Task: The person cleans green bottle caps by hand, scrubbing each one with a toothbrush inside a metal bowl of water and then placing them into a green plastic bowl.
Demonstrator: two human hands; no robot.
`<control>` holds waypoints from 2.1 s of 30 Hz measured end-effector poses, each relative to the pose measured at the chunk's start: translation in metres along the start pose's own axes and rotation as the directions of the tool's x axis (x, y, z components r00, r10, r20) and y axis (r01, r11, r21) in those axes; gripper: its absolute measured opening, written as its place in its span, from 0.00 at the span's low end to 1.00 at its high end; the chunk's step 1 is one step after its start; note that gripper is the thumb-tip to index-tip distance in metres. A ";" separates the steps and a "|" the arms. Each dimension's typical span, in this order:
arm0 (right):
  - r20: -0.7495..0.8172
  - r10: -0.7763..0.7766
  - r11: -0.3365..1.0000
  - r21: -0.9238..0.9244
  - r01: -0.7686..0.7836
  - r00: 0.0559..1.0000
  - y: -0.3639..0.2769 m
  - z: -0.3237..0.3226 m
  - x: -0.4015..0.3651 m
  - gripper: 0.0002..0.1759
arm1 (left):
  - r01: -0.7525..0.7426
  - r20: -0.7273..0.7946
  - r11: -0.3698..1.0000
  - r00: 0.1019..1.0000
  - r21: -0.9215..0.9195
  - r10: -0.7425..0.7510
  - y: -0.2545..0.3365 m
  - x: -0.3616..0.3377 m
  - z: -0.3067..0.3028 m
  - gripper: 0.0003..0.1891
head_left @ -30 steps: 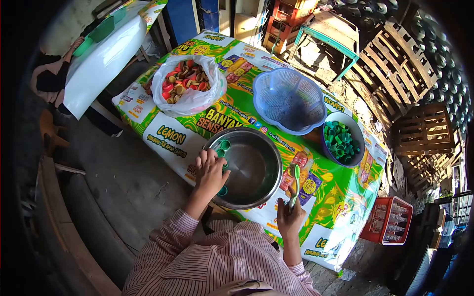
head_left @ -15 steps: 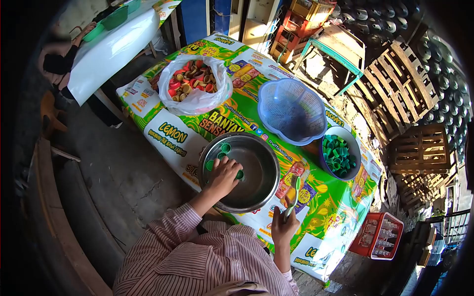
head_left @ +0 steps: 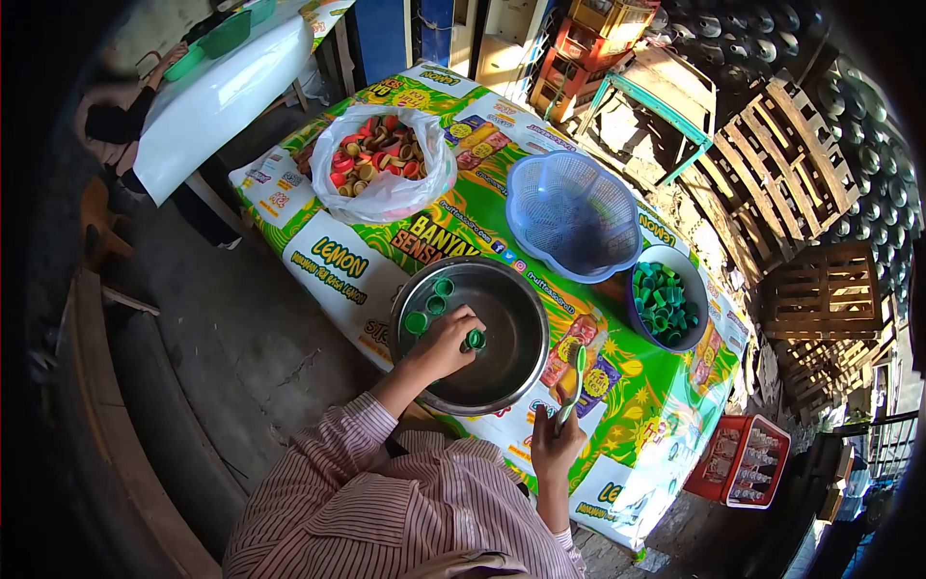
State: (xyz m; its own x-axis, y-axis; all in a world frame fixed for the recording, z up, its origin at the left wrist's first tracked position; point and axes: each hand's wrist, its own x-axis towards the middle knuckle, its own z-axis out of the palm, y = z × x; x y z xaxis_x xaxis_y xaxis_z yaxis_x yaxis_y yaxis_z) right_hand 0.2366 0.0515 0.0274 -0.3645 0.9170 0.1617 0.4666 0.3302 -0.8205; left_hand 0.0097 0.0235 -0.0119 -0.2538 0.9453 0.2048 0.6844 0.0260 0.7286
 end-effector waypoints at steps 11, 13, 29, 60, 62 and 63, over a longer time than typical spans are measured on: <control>0.057 0.047 0.997 0.065 -0.051 0.997 0.004 0.005 -0.002 0.24 | -0.048 -0.010 0.987 0.999 -0.156 0.048 0.012 0.006 -0.014 0.19; 0.062 0.029 0.998 0.061 -0.033 0.998 -0.003 0.004 -0.001 0.24 | -0.074 -0.031 0.986 0.997 -0.152 0.071 0.011 0.005 -0.016 0.19; 0.281 -0.274 0.958 -0.004 0.287 0.920 -0.010 0.023 0.004 0.30 | 0.030 -0.073 0.956 0.996 -0.291 -0.054 0.016 -0.002 -0.028 0.16; 0.286 -0.094 0.995 0.070 0.077 0.954 -0.018 0.020 0.010 0.27 | 0.201 0.060 0.727 0.975 -0.656 -0.216 0.021 -0.016 -0.028 0.14; 0.273 -0.197 0.980 0.090 0.179 0.942 -0.015 0.023 0.004 0.33 | 0.254 0.118 0.612 0.960 -0.749 -0.255 0.019 -0.015 -0.031 0.15; 0.268 -0.249 0.969 0.066 0.240 0.931 -0.017 0.024 0.003 0.32 | 0.299 0.177 0.482 0.943 -0.824 -0.283 0.019 -0.014 -0.031 0.17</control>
State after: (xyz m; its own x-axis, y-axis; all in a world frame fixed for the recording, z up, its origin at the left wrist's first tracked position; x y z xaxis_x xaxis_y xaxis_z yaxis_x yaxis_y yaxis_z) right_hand 0.2082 0.0434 0.0291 -0.6717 0.7112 0.2076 0.3114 0.5252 -0.7920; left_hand 0.0053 0.0004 0.0192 -0.3123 0.9412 -0.1287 -0.3091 0.0274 0.9506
